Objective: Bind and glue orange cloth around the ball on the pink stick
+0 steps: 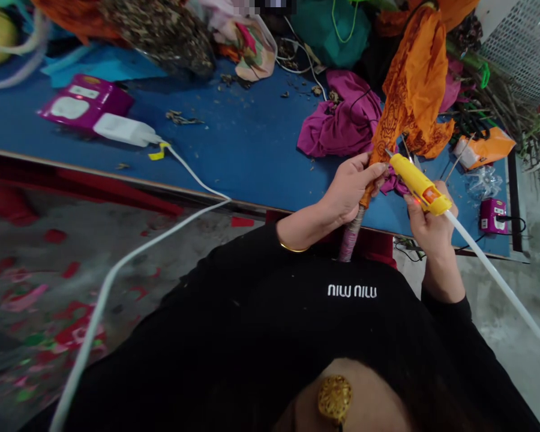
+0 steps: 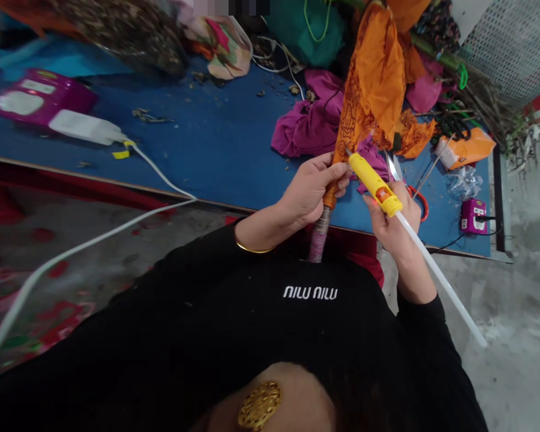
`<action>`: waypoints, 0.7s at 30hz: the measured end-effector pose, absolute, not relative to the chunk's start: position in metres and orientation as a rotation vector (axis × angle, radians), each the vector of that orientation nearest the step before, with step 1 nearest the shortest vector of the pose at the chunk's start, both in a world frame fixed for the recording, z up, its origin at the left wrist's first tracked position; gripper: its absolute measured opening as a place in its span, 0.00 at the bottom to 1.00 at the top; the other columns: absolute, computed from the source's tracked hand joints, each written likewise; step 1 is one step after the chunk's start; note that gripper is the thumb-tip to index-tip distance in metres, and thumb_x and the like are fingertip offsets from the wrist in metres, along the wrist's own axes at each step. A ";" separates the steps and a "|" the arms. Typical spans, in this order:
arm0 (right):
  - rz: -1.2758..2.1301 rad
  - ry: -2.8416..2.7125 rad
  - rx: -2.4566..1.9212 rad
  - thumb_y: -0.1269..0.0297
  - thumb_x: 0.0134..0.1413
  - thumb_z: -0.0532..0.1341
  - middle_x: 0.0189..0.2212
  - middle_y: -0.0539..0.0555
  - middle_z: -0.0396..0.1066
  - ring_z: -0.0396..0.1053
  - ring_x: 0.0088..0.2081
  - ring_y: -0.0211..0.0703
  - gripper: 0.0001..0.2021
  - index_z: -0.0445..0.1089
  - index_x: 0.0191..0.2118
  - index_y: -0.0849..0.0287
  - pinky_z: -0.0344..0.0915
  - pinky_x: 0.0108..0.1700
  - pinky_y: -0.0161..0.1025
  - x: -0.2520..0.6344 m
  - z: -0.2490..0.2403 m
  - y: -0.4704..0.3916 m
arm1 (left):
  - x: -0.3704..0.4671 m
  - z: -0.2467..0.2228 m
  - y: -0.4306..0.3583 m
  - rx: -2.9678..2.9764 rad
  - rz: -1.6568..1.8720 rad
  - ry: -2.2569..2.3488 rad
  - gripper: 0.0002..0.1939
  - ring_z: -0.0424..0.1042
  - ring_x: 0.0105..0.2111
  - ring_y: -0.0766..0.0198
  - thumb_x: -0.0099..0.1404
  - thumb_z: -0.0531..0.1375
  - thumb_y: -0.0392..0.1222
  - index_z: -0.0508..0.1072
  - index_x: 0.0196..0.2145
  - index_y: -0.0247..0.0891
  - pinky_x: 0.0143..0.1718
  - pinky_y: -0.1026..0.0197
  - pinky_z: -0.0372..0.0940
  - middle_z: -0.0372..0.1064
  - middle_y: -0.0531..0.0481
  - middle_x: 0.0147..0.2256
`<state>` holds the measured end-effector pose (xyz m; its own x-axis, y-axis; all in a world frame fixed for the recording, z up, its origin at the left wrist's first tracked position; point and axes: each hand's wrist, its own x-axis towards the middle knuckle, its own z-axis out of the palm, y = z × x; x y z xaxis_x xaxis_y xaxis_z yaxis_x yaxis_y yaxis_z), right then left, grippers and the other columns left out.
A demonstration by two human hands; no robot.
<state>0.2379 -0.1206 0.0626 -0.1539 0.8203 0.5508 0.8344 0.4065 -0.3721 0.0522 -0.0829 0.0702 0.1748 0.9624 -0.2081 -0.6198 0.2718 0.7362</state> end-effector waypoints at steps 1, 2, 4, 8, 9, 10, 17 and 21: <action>-0.017 -1.966 -1.412 0.41 0.67 0.58 0.30 0.51 0.68 0.68 0.30 0.44 0.20 0.68 0.39 0.54 0.64 0.32 0.41 0.239 0.063 -0.122 | 0.052 0.070 -0.083 0.562 1.209 0.733 0.07 0.60 0.20 0.76 0.67 0.64 0.28 0.71 0.32 0.34 0.21 0.71 0.54 0.66 0.57 0.25; -0.006 -1.971 -1.417 0.41 0.67 0.59 0.31 0.52 0.69 0.68 0.31 0.44 0.20 0.69 0.39 0.54 0.64 0.33 0.41 0.240 0.063 -0.124 | 0.052 0.069 -0.083 0.562 1.210 0.722 0.07 0.60 0.20 0.76 0.67 0.63 0.27 0.72 0.33 0.34 0.21 0.71 0.54 0.66 0.57 0.25; 0.015 -1.981 -1.409 0.42 0.67 0.59 0.32 0.53 0.70 0.70 0.33 0.45 0.19 0.70 0.40 0.55 0.65 0.33 0.41 0.243 0.063 -0.126 | 0.052 0.069 -0.083 0.567 1.213 0.704 0.06 0.60 0.21 0.76 0.66 0.62 0.26 0.73 0.33 0.33 0.21 0.71 0.54 0.66 0.57 0.25; 0.061 -1.986 -1.390 0.44 0.67 0.59 0.31 0.52 0.69 0.69 0.32 0.45 0.18 0.69 0.40 0.55 0.66 0.33 0.42 0.246 0.063 -0.129 | 0.051 0.072 -0.085 0.594 1.206 0.718 0.07 0.60 0.21 0.75 0.62 0.66 0.26 0.73 0.32 0.35 0.21 0.70 0.55 0.66 0.57 0.25; 0.067 -1.980 -1.390 0.43 0.67 0.59 0.31 0.52 0.68 0.69 0.32 0.44 0.18 0.69 0.39 0.54 0.66 0.33 0.42 0.247 0.062 -0.130 | 0.051 0.073 -0.085 0.602 1.201 0.730 0.08 0.60 0.21 0.76 0.62 0.66 0.26 0.73 0.32 0.35 0.21 0.70 0.55 0.66 0.58 0.25; 0.073 -1.972 -1.393 0.43 0.66 0.60 0.30 0.51 0.67 0.68 0.31 0.44 0.18 0.69 0.39 0.54 0.66 0.33 0.42 0.247 0.062 -0.130 | 0.051 0.074 -0.085 0.610 1.197 0.742 0.08 0.60 0.21 0.76 0.61 0.67 0.27 0.73 0.32 0.36 0.22 0.70 0.55 0.66 0.58 0.25; 0.112 -1.907 -1.351 0.45 0.67 0.59 0.35 0.54 0.72 0.72 0.34 0.45 0.17 0.71 0.43 0.54 0.71 0.36 0.44 0.238 0.065 -0.127 | 0.051 0.070 -0.085 0.632 1.215 0.718 0.08 0.59 0.21 0.75 0.61 0.67 0.28 0.73 0.32 0.36 0.22 0.69 0.55 0.66 0.58 0.24; 0.097 -1.909 -1.323 0.46 0.68 0.59 0.37 0.55 0.75 0.75 0.37 0.47 0.16 0.72 0.45 0.53 0.72 0.38 0.44 0.233 0.066 -0.124 | 0.052 0.071 -0.085 0.624 1.215 0.723 0.09 0.59 0.21 0.75 0.60 0.70 0.29 0.73 0.33 0.36 0.22 0.69 0.55 0.67 0.59 0.25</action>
